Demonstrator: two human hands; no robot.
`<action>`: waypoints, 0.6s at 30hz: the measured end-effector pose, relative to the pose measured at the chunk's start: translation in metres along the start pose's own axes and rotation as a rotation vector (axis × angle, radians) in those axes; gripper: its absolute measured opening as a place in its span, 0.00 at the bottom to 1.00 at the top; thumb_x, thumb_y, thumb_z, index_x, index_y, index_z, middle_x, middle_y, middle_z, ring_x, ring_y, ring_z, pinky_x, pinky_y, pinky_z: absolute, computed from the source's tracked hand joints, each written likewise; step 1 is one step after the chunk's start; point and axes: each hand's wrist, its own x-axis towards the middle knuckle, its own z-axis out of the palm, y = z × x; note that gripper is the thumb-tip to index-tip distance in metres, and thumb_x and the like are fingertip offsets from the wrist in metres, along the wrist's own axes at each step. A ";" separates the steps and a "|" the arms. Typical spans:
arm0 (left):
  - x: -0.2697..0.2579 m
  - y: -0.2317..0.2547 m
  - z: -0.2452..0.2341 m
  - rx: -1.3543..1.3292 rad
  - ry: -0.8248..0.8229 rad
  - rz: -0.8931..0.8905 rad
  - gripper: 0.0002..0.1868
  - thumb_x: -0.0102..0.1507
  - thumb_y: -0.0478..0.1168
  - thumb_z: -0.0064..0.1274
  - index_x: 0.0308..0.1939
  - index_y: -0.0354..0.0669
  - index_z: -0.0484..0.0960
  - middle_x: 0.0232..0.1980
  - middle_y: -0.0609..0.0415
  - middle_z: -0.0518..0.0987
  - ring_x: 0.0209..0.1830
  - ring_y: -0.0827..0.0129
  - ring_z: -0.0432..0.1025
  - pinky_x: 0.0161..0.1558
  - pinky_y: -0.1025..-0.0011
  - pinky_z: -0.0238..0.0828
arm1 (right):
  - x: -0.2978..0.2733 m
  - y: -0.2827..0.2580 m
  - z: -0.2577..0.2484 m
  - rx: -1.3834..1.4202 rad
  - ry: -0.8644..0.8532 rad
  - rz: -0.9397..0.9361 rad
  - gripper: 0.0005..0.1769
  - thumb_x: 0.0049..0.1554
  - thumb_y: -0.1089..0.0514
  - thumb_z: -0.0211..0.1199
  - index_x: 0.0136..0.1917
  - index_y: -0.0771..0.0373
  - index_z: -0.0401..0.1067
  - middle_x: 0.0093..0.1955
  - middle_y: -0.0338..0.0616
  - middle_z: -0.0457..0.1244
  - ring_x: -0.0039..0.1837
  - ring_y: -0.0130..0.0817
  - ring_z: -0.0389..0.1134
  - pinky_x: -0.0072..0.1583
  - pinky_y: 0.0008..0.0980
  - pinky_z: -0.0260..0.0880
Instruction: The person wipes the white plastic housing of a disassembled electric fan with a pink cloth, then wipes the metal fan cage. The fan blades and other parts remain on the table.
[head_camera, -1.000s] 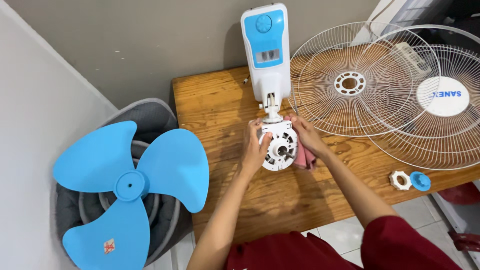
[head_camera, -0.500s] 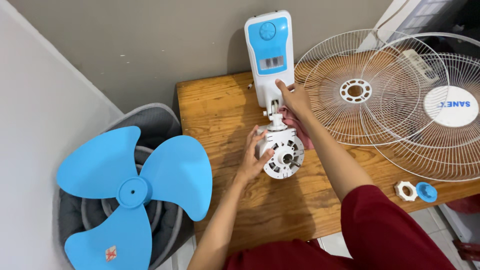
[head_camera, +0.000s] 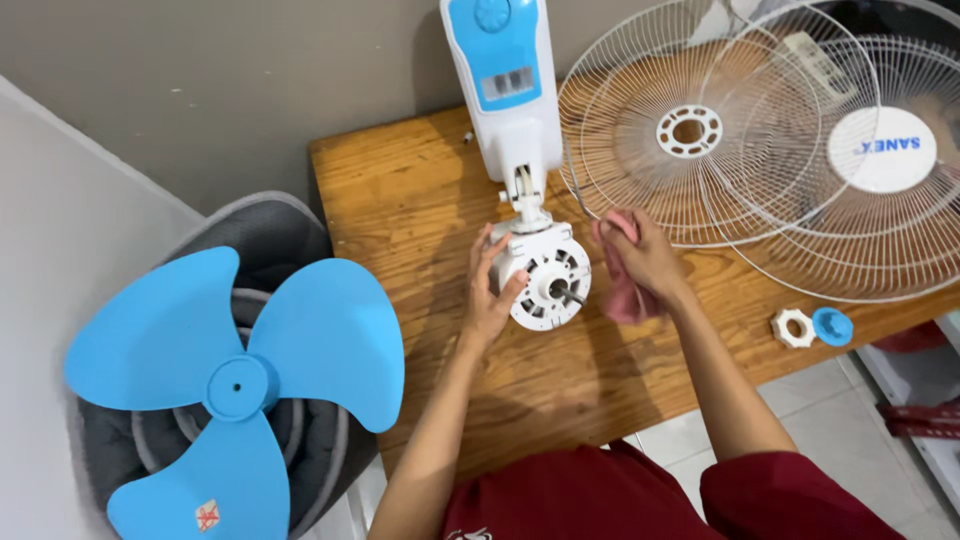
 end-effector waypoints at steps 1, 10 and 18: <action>0.000 -0.001 0.002 -0.009 0.009 0.014 0.34 0.64 0.56 0.58 0.70 0.47 0.73 0.82 0.39 0.56 0.84 0.46 0.50 0.79 0.50 0.47 | -0.006 0.012 -0.003 -0.163 0.014 -0.026 0.22 0.62 0.47 0.64 0.64 0.60 0.69 0.54 0.56 0.69 0.49 0.46 0.71 0.50 0.41 0.70; 0.000 -0.002 0.003 -0.023 0.012 0.010 0.34 0.63 0.53 0.60 0.71 0.47 0.73 0.82 0.40 0.56 0.84 0.47 0.50 0.80 0.50 0.47 | -0.036 0.065 -0.012 -0.908 0.069 -0.004 0.36 0.53 0.38 0.66 0.69 0.55 0.66 0.64 0.62 0.64 0.65 0.60 0.65 0.62 0.54 0.66; -0.003 -0.005 0.004 0.053 0.003 0.063 0.37 0.63 0.58 0.58 0.72 0.49 0.72 0.83 0.40 0.56 0.85 0.45 0.46 0.81 0.48 0.42 | 0.054 -0.034 0.044 -0.504 0.199 -0.371 0.35 0.60 0.39 0.62 0.70 0.65 0.67 0.65 0.62 0.66 0.67 0.55 0.67 0.68 0.47 0.65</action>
